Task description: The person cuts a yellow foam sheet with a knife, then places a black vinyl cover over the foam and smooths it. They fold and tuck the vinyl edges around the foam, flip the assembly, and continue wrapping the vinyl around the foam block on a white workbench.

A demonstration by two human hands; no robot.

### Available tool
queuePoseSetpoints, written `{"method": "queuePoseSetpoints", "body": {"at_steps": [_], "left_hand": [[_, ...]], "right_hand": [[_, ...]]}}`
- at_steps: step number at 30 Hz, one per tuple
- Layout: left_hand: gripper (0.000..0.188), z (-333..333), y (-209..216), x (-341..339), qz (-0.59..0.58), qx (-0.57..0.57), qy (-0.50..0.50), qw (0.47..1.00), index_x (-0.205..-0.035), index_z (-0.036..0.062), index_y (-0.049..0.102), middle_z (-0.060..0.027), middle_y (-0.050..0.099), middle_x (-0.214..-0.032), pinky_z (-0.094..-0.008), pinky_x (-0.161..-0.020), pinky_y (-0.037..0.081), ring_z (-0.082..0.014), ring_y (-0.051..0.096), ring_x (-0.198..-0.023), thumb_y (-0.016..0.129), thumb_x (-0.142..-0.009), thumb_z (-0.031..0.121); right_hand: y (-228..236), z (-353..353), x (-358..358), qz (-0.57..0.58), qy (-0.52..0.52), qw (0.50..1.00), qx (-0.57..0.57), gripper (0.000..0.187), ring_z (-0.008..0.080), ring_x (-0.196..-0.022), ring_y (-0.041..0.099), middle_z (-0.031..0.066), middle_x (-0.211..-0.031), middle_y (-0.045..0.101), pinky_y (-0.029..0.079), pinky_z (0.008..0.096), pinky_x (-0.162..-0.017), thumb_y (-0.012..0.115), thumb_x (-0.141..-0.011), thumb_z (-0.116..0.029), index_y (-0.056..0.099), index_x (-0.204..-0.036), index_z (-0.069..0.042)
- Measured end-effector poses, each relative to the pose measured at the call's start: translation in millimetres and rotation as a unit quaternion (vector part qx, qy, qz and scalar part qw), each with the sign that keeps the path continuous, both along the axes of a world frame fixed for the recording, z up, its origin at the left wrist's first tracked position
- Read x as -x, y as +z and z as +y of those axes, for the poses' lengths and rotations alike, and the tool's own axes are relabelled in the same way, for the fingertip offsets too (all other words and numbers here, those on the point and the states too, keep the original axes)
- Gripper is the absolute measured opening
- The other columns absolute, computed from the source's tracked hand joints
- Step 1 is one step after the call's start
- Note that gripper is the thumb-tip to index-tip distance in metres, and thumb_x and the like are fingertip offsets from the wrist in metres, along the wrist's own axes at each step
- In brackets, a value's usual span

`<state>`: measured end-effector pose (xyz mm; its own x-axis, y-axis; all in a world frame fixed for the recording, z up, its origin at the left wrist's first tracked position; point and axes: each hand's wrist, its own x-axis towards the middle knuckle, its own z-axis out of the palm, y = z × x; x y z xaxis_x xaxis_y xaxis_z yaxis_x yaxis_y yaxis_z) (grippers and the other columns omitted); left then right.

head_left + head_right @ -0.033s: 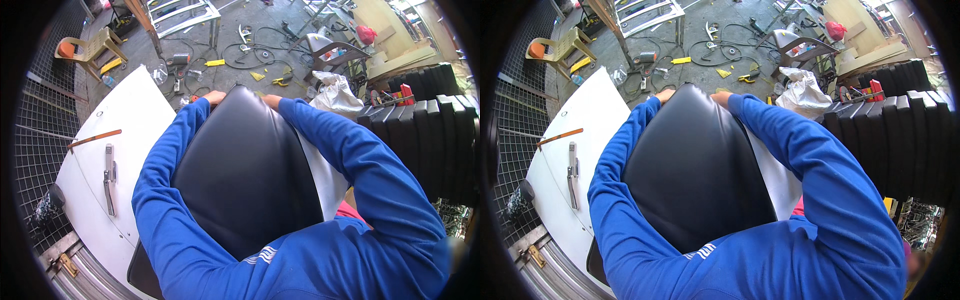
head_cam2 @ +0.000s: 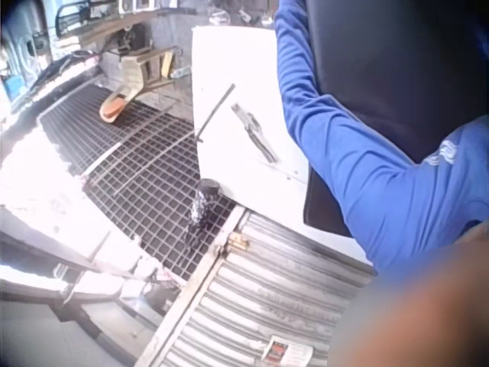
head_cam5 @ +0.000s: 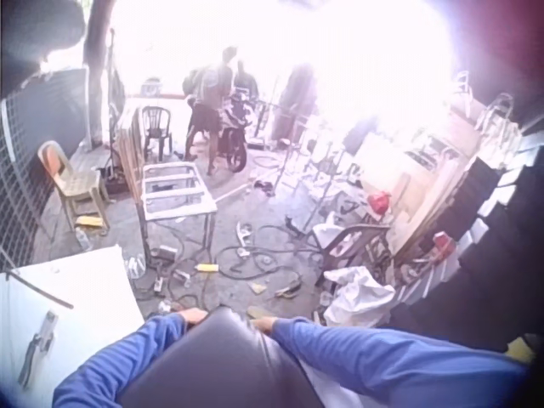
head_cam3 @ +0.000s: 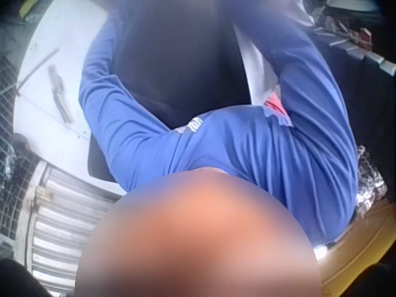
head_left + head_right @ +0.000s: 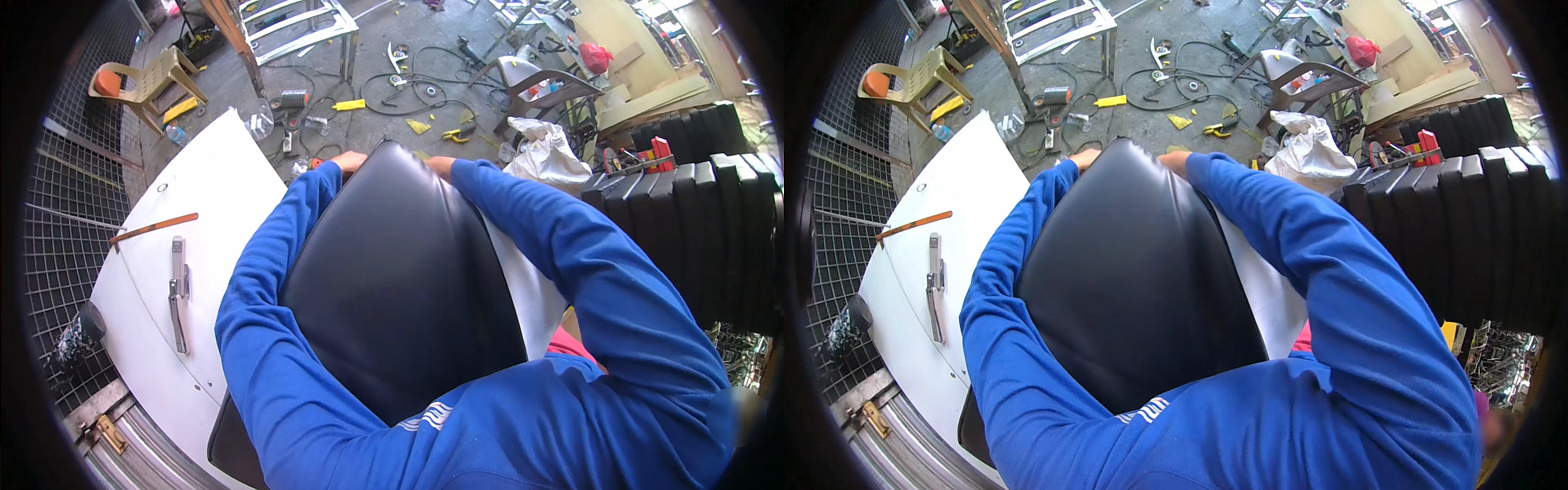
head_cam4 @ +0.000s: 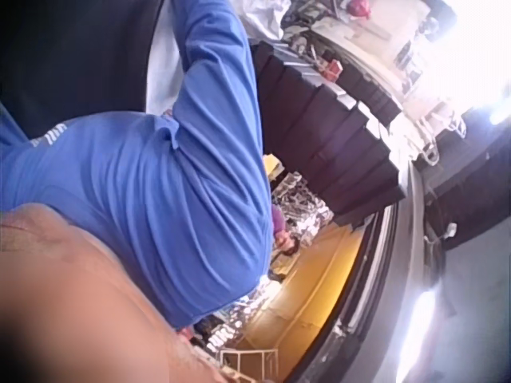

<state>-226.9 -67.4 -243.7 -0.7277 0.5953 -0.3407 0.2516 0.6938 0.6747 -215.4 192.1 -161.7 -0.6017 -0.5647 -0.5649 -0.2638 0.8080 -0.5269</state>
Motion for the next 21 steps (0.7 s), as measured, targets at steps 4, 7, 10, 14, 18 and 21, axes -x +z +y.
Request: {"method": "queuePoseSetpoints", "body": {"at_steps": [4,7,10,14,18,21], "left_hand": [[0.041,4.2,-25.2,10.0,-0.048,0.015,0.008,0.999,-0.117,0.0070,0.069,-0.0233,0.072,-0.109,-0.0461,-0.086,0.053,-0.0394,0.068,-0.107,0.061,-0.095,0.040],[0.041,0.5,-24.4,6.0,-0.027,0.054,0.045,0.997,-0.111,0.0062,0.072,-0.0236,0.072,-0.111,-0.0455,-0.088,0.053,-0.0393,0.068,-0.109,0.060,-0.095,0.042],[0.042,-17.5,14.5,-9.8,0.041,0.091,0.153,0.983,-0.107,0.0056,0.072,-0.0234,0.072,-0.109,-0.0452,-0.089,0.052,-0.0388,0.068,-0.109,0.059,-0.096,0.044],[0.031,-71.7,126.2,-33.8,0.219,-0.003,0.176,0.960,-0.116,0.0071,0.066,-0.0192,0.070,-0.104,-0.0472,-0.081,0.053,-0.0362,0.068,-0.102,0.055,-0.102,0.033],[0.063,-134.2,226.7,-90.6,0.086,-0.033,0.265,0.960,-0.114,-0.0041,0.065,-0.0150,0.071,-0.105,-0.0334,-0.068,0.054,-0.0220,0.071,-0.073,0.040,-0.107,0.053],[0.079,-154.9,245.1,-195.2,0.000,0.107,0.300,0.948,-0.122,-0.0034,0.064,-0.0229,0.072,-0.105,-0.0413,-0.081,0.053,-0.0309,0.071,-0.086,0.027,-0.105,0.064]], "right_hand": [[9.7,-2.9,4.8,-0.017,-0.001,0.999,-0.050,0.051,0.0248,-0.103,0.068,0.0168,-0.110,0.074,0.052,0.0399,-0.093,0.057,-0.096,-0.050,0.073,-0.118,-0.006],[37.4,-16.2,-4.9,0.023,-0.031,0.995,-0.096,0.062,0.0299,-0.106,0.068,0.0187,-0.113,0.073,0.051,0.0419,-0.096,0.054,-0.095,-0.060,0.073,-0.116,-0.005],[87.1,-10.4,-17.2,0.041,-0.216,0.969,-0.117,0.072,0.0350,-0.109,0.069,0.0207,-0.115,0.073,0.051,0.0440,-0.098,0.051,-0.094,-0.069,0.074,-0.115,-0.004],[152.8,87.6,-63.9,0.249,-0.267,0.930,0.031,0.065,0.0344,-0.092,0.071,0.0188,-0.095,0.074,0.054,0.0458,-0.083,0.050,-0.099,-0.063,0.075,-0.101,-0.003],[160.5,224.4,-173.5,0.193,-0.312,0.924,-0.111,0.067,0.0331,-0.103,0.069,0.0194,-0.107,0.073,0.051,0.0459,-0.087,0.044,-0.100,-0.066,0.072,-0.114,-0.006],[118.4,252.6,-264.0,-0.227,-0.610,0.745,0.146,0.075,0.0276,-0.115,0.065,0.0086,-0.133,0.065,0.048,0.0471,-0.096,0.035,-0.098,-0.075,0.057,-0.141,-0.017]]}}
